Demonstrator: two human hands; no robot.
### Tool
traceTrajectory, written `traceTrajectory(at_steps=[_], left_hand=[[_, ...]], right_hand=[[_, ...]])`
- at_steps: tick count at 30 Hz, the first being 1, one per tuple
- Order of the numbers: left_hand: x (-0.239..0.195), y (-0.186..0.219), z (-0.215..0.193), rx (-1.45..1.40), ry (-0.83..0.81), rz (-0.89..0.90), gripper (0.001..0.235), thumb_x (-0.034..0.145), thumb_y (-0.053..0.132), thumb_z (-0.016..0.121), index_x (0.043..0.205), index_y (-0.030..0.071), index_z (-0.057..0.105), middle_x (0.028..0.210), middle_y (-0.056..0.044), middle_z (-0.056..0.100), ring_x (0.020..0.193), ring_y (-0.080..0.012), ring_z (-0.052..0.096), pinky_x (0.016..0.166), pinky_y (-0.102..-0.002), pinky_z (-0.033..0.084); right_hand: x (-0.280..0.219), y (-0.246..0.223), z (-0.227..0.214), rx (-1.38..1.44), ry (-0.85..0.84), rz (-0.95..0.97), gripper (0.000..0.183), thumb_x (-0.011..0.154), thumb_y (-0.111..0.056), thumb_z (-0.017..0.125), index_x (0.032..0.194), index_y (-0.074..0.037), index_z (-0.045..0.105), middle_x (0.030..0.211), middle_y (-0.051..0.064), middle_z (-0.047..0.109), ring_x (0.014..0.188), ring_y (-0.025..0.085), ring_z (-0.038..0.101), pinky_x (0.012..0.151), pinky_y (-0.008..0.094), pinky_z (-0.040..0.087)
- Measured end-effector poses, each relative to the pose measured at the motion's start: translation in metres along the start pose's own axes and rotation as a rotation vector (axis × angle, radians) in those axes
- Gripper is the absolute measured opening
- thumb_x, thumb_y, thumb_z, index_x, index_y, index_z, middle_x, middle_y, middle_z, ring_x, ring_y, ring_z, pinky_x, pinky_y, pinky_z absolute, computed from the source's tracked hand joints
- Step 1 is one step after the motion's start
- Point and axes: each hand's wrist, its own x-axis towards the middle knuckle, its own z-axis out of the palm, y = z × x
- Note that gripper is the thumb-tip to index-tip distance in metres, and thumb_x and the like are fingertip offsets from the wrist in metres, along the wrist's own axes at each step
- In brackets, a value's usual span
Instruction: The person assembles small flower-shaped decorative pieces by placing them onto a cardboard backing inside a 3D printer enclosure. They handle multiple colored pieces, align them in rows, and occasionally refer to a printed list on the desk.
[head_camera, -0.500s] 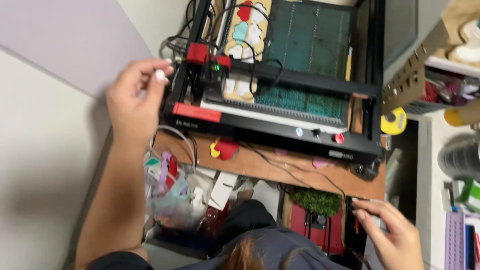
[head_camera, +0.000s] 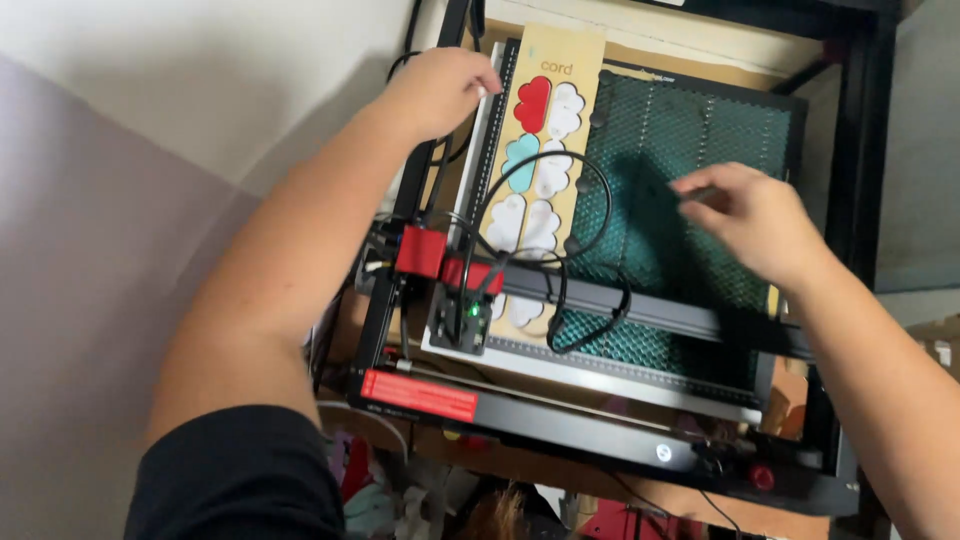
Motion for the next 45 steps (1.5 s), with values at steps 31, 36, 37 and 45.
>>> traceTrajectory(at_steps=[31,36,37,45], left_hand=[[0.182,-0.063,0.126,0.283,-0.016,0.107,0.049,0.099,0.033,0.082,0.137,0.008,0.062,0.135,-0.018,0.063,0.124,-0.0403,0.059,0.103,-0.05,0.051],[0.165,-0.049,0.108,0.175,-0.037,0.034,0.02,0.098,0.005,0.059,0.107,0.02,0.067,0.108,-0.015,0.069,0.091,-0.0377,0.063,0.07,-0.049,0.052],[0.159,-0.046,0.102,0.174,-0.038,0.036,0.02,0.098,0.005,0.059,0.107,0.02,0.067,0.108,-0.015,0.069,0.091,-0.0377,0.063,0.07,-0.049,0.052],[0.119,-0.037,0.062,-0.02,-0.001,0.109,0.015,0.108,0.013,0.061,0.117,0.021,0.069,0.117,-0.017,0.066,0.096,-0.0342,0.064,0.063,-0.045,0.05]], right_hand=[[0.198,-0.053,0.126,-0.363,-0.151,-0.353,0.079,0.068,-0.045,0.1,0.128,-0.005,0.066,0.115,0.014,0.06,0.096,0.04,0.066,0.073,0.053,0.056],[0.196,-0.052,0.127,-0.364,-0.144,-0.361,0.08,0.069,-0.044,0.1,0.128,-0.003,0.066,0.117,0.015,0.06,0.094,0.04,0.066,0.072,0.054,0.055],[0.196,-0.051,0.128,-0.364,-0.144,-0.359,0.08,0.069,-0.044,0.1,0.128,-0.003,0.066,0.117,0.015,0.06,0.094,0.04,0.066,0.072,0.054,0.055],[0.2,-0.048,0.134,-0.317,-0.156,-0.29,0.077,0.066,-0.041,0.103,0.123,-0.007,0.065,0.115,0.013,0.058,0.086,0.039,0.066,0.071,0.052,0.056]])
